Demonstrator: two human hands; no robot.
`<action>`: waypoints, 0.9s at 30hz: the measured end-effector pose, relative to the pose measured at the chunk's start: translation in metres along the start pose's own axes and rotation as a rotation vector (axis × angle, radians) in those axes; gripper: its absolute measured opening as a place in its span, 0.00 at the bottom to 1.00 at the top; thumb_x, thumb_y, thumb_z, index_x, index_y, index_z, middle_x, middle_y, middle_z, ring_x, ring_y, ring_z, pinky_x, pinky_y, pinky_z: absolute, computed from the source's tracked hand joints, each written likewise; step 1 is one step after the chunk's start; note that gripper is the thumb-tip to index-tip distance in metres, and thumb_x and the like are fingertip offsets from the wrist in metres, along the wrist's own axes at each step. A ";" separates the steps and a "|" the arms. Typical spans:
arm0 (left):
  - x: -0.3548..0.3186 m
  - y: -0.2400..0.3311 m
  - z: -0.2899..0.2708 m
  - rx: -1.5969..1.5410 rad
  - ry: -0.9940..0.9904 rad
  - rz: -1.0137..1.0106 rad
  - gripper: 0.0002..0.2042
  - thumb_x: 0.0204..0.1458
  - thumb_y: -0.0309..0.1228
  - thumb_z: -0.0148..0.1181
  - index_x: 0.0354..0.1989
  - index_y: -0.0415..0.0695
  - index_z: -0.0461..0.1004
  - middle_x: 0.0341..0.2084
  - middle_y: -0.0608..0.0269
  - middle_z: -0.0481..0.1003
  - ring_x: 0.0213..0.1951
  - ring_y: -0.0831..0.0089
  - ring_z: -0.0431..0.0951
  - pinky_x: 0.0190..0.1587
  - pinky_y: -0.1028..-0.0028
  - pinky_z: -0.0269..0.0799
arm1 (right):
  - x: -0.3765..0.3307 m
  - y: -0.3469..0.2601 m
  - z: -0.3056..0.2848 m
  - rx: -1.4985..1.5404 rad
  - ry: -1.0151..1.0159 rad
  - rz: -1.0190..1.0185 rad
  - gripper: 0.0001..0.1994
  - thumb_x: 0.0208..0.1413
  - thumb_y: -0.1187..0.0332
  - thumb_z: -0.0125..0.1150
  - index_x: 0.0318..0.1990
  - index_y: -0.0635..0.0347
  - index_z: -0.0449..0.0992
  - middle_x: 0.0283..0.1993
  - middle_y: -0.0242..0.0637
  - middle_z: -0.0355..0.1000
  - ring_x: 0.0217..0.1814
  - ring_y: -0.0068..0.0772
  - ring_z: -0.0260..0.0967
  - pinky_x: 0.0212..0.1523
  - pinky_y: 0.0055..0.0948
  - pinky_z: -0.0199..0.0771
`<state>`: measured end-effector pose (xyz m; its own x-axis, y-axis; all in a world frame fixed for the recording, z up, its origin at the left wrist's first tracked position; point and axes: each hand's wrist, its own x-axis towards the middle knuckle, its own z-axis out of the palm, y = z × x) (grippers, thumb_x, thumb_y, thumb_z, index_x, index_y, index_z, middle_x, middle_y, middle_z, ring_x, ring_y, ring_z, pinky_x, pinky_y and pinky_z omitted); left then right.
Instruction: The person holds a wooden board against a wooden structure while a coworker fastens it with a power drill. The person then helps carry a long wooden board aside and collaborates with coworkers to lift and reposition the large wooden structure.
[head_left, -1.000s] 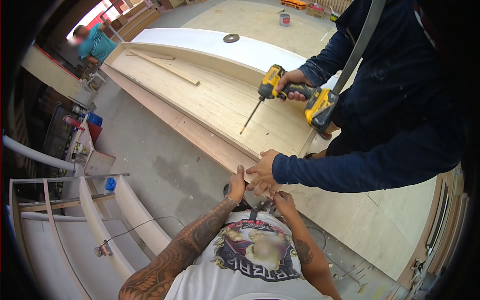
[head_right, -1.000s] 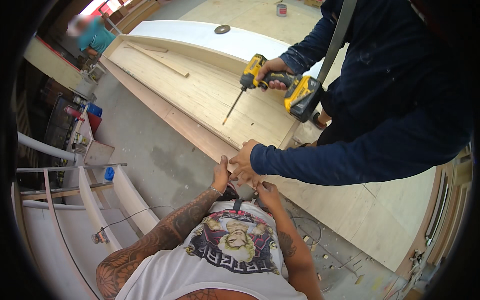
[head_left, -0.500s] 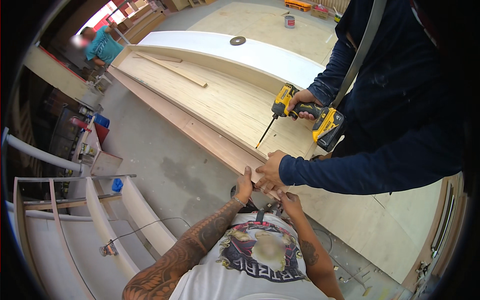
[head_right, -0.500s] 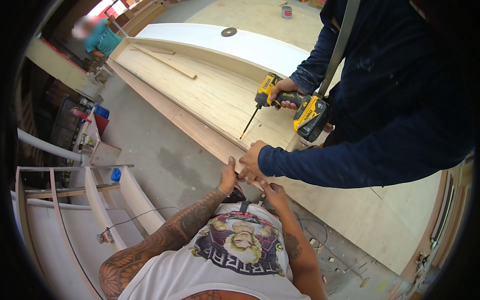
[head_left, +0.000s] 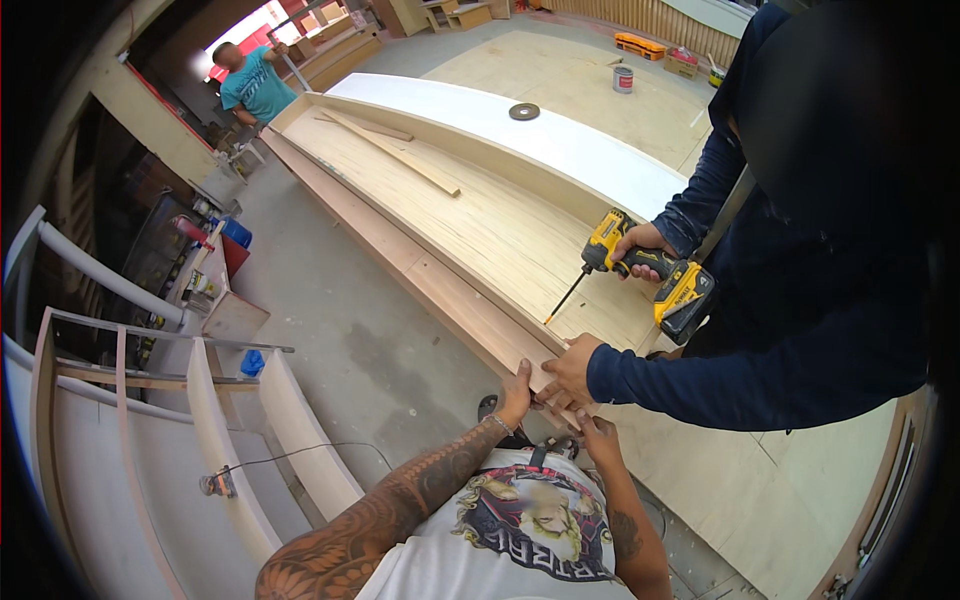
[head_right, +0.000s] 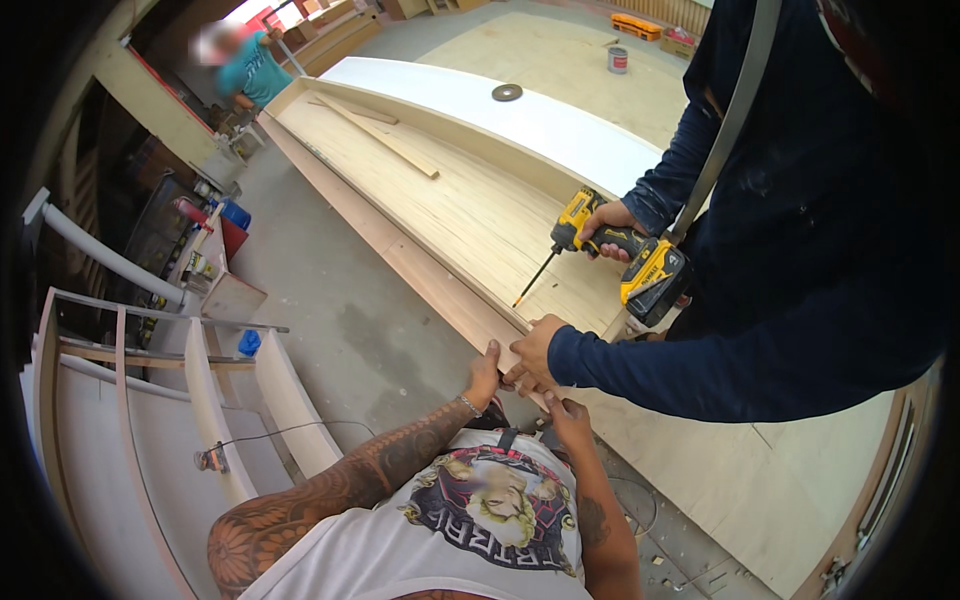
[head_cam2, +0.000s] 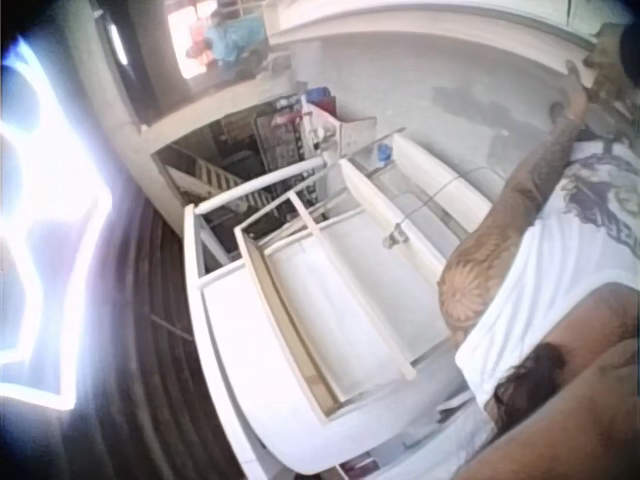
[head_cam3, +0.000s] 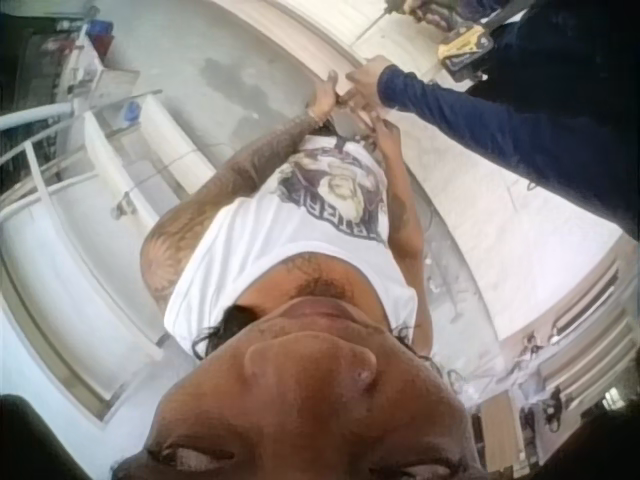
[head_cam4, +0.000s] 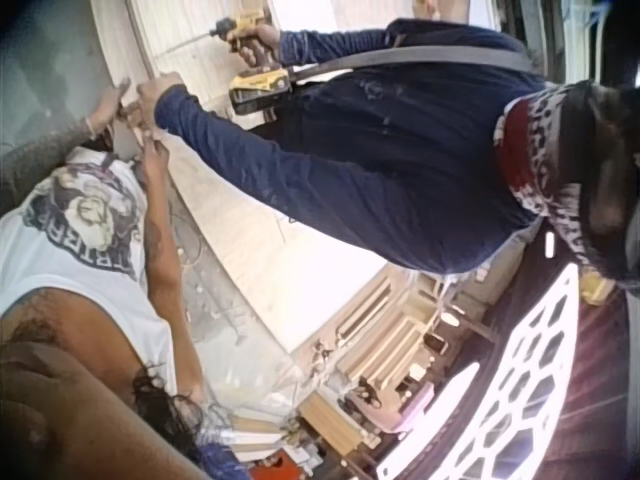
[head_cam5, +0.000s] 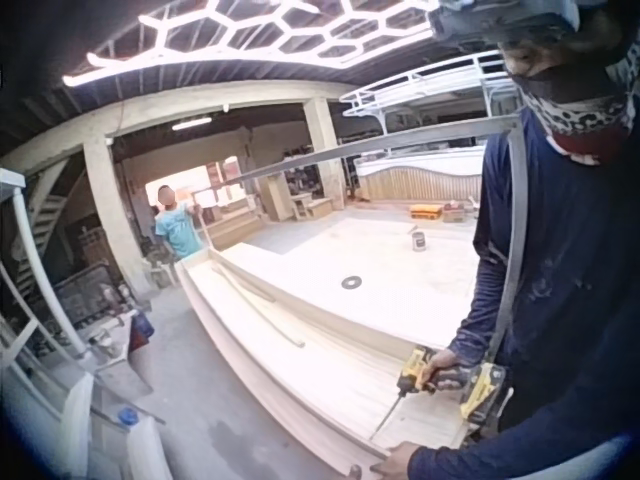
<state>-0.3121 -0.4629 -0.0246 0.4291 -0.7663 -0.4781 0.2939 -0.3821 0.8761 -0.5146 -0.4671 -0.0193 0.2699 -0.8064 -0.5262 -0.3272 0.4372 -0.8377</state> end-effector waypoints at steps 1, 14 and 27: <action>0.003 -0.002 -0.002 -0.001 0.005 0.005 0.33 0.57 0.59 0.42 0.34 0.31 0.67 0.18 0.51 0.71 0.18 0.63 0.76 0.17 0.70 0.75 | 0.005 0.005 -0.001 -0.008 -0.007 -0.006 0.29 0.55 0.46 0.56 0.34 0.72 0.78 0.25 0.39 0.72 0.24 0.25 0.67 0.24 0.24 0.66; 0.015 -0.019 -0.004 0.161 0.125 0.059 0.32 0.59 0.54 0.43 0.28 0.31 0.75 0.19 0.52 0.74 0.25 0.67 0.75 0.30 0.67 0.71 | 0.007 -0.001 -0.004 -0.048 -0.030 0.064 0.29 0.53 0.44 0.58 0.35 0.70 0.78 0.27 0.41 0.73 0.27 0.28 0.67 0.30 0.29 0.67; 0.014 -0.015 -0.001 -0.083 0.028 -0.004 0.37 0.49 0.63 0.52 0.32 0.29 0.64 0.18 0.55 0.67 0.17 0.71 0.70 0.17 0.74 0.65 | 0.019 0.012 -0.018 -0.017 -0.106 -0.030 0.31 0.54 0.46 0.58 0.43 0.75 0.75 0.30 0.46 0.75 0.31 0.32 0.74 0.27 0.26 0.72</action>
<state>-0.3100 -0.4678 -0.0448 0.4513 -0.7494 -0.4845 0.3649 -0.3405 0.8666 -0.5296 -0.4843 -0.0369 0.3740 -0.7720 -0.5140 -0.3329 0.4056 -0.8513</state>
